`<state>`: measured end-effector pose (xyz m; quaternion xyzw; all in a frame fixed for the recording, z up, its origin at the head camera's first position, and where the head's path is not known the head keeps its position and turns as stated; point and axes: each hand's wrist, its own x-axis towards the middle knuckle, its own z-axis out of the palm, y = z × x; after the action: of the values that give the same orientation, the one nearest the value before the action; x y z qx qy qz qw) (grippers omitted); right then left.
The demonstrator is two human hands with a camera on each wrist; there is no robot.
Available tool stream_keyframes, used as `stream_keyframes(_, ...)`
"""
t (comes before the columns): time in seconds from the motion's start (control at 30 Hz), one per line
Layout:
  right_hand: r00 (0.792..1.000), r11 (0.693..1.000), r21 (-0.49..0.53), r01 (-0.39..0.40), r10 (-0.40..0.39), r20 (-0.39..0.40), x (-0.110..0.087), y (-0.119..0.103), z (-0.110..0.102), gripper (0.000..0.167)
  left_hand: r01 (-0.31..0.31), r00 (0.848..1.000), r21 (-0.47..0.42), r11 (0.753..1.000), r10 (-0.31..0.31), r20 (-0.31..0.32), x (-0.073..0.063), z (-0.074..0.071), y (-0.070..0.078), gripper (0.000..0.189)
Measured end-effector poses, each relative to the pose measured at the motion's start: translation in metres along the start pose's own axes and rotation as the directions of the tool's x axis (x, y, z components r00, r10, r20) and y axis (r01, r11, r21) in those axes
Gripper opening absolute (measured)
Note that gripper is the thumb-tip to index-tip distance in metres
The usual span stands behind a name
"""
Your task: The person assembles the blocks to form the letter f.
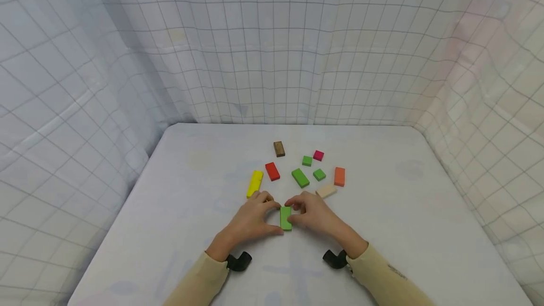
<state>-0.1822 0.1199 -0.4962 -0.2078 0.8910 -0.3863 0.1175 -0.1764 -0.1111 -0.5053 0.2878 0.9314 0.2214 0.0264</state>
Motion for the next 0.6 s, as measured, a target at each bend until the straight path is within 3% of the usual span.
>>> stream_keyframes(0.23,0.996,0.986,-0.155,0.058,-0.048,0.072,-0.0079,0.0055,0.0001,0.062,-0.004,1.0,0.01,1.0,0.004,-0.004,-0.0013,-0.0006,0.0008,0.057)
stream_keyframes(0.37,0.996,0.973,-0.219,0.071,-0.059,0.062,-0.0077,0.0052,0.0022,0.064,-0.018,1.0,0.026,0.999,0.019,-0.014,-0.0004,0.0011,-0.0007,0.059)
stream_keyframes(0.6,0.995,0.967,-0.234,0.101,-0.093,0.045,-0.0103,0.0053,0.0038,0.062,-0.028,0.999,0.021,0.999,0.029,-0.034,-0.0023,0.0041,-0.0009,0.057)
